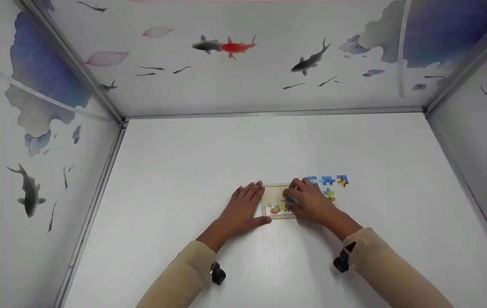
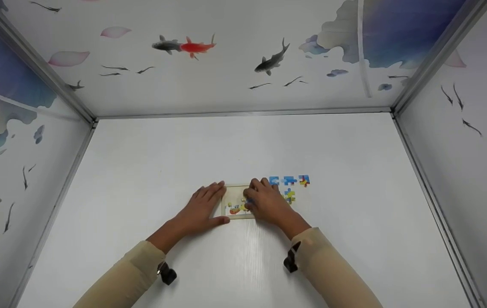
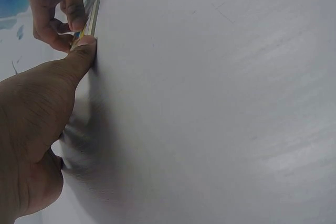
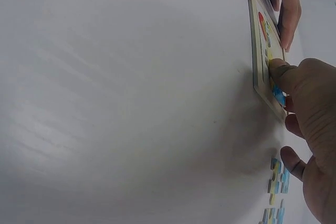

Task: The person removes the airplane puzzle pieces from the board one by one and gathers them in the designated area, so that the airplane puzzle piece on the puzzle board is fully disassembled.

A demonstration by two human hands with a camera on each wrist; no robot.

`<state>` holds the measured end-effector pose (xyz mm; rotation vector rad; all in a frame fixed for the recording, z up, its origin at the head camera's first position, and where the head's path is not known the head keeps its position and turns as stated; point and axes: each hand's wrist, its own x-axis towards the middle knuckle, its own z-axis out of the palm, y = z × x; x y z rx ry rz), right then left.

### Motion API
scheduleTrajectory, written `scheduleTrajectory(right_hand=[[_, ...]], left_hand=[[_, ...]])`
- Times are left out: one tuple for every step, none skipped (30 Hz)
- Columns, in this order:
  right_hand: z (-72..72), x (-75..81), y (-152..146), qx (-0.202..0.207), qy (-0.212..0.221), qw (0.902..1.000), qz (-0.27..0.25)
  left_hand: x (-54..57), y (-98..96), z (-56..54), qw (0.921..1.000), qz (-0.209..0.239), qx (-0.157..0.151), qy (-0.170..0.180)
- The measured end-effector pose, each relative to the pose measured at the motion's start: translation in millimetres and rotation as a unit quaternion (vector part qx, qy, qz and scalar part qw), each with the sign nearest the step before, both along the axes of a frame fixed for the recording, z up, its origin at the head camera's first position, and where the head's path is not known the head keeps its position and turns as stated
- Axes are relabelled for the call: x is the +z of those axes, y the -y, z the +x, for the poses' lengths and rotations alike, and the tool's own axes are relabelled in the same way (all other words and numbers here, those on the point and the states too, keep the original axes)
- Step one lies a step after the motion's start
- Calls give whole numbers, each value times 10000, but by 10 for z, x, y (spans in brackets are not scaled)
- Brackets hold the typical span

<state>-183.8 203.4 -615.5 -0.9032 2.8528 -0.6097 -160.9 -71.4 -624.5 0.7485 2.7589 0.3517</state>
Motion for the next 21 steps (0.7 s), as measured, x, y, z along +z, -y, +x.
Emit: scheduleTrajectory(right_hand=[[0,0,0,-6,1,10000,1],[2,1,1,-15,3,10000,2],[3,1,2,-21,12,10000,-5],[5,1,2,-23,12,10000,-14],[8,1,3,-24,3,10000,-16],[9,0,3,-18,-13,10000,-19],[10,0,3,-5,-28,10000,-29],[11,0,3,12,-45,10000,-38],[12,0,2,31,-71,10000,-46],[11,0,2,51,-97,9999,-51],[11,1,2,67,-116,9999,-55],[11,2,2,83,-125,9999,-62],[11,4,3,95,-136,9998,-61],[11,7,4,107,-141,9998,-59],[11,10,5,112,-141,9998,-58],[10,13,6,113,-136,9998,-56],[10,16,7,115,-134,9998,-50],[9,18,9,115,-133,9998,-43],[9,20,11,112,-133,9998,-30],[8,23,12,108,-128,9999,-19],[8,26,14,106,-137,9998,-1]], left_hand=[[-1,-1,-1,10000,-3,-1,-3],[0,-1,-2,10000,-10,0,-5],[-2,-2,-3,10000,-13,-2,-15],[-4,-3,-3,10000,-10,-3,-24],[-7,-5,-5,10000,-21,-3,-21],[-10,-5,-4,10000,-10,1,-35],[-13,-6,-3,10000,0,6,-37],[-16,-8,-3,10000,15,13,-38],[-19,-9,-2,10000,23,17,-43],[-20,-9,-1,10000,27,23,-41],[-22,-10,-1,10000,36,30,-46],[-24,-10,0,10000,42,36,-48],[-26,-12,-1,10000,37,37,-43],[-27,-11,-1,10000,27,35,-47],[-27,-11,-2,10000,21,34,-45],[-25,-10,-2,10000,32,33,-50],[-23,-9,-3,10000,49,29,-59],[-22,-7,-3,10000,49,18,-65],[-21,-5,-4,10000,48,8,-71],[-18,-3,-4,10000,59,-1,-75],[-15,-2,-4,9999,77,-6,-82]])
